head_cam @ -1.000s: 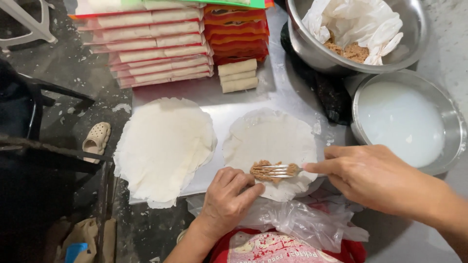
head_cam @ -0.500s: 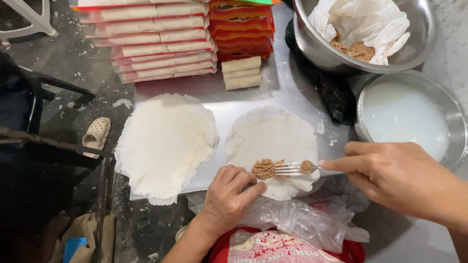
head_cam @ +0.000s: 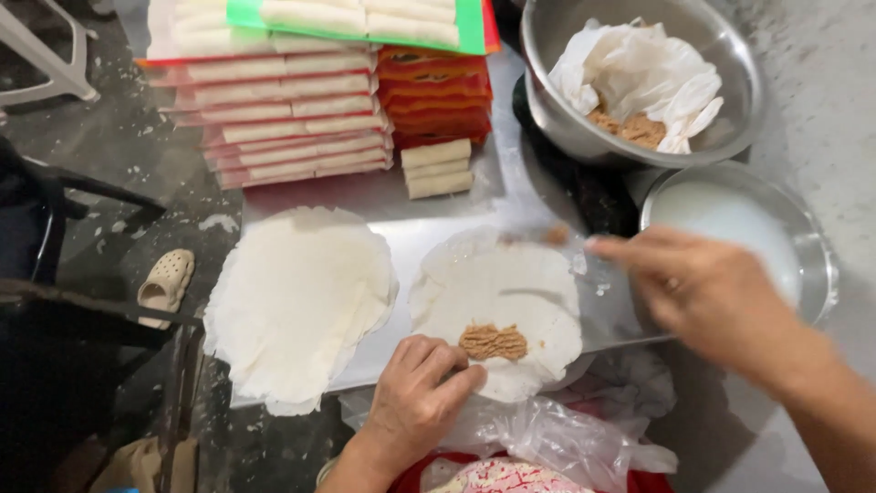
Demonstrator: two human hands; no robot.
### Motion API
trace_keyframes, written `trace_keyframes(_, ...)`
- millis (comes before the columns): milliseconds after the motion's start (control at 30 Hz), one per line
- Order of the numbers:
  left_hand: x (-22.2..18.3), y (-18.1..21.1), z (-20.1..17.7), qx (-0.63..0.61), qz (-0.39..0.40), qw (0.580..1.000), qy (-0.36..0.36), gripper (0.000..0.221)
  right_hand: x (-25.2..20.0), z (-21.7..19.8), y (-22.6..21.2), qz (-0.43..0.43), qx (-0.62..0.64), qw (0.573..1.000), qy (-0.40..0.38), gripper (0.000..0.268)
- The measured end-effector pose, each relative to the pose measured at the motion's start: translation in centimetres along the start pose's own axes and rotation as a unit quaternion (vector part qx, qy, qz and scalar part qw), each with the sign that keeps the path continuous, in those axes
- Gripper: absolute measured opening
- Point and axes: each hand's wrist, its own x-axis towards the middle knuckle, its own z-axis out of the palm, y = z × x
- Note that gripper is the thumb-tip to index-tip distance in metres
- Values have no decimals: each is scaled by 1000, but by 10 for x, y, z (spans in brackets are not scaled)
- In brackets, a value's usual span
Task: Rolling spring rolls by placing filling on wrappers and folding them into cylinders.
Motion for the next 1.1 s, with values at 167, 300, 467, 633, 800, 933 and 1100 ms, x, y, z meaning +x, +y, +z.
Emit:
trace_keyframes(167,1,-11,13,-27,-30,999,-9,12,30,-54,54,19,-180,971,155,37)
trace_keyframes(300,30,-29,18,-24,-89,994,-61,18,78,-40,85,175,-295,939,-20,58)
trace_keyframes(467,49,-57,37,49,-117,991,-52,18,72,-29,57,108,-245,963,31,38)
trace_keyframes(633,48,-41,27,22,-83,996,-7,22,44,18,-15,-148,77,982,93,23)
trace_keyframes(800,42,-35,22,-18,-93,991,-91,9,37,65,-49,-205,75,976,-10,9)
trace_keyframes(933,37,-34,17,-22,-108,987,-119,13,23,54,-38,-72,60,992,-83,13)
trace_keyframes(1100,37,-37,19,-19,-84,983,-161,43,6,54,-23,-142,45,989,13,13)
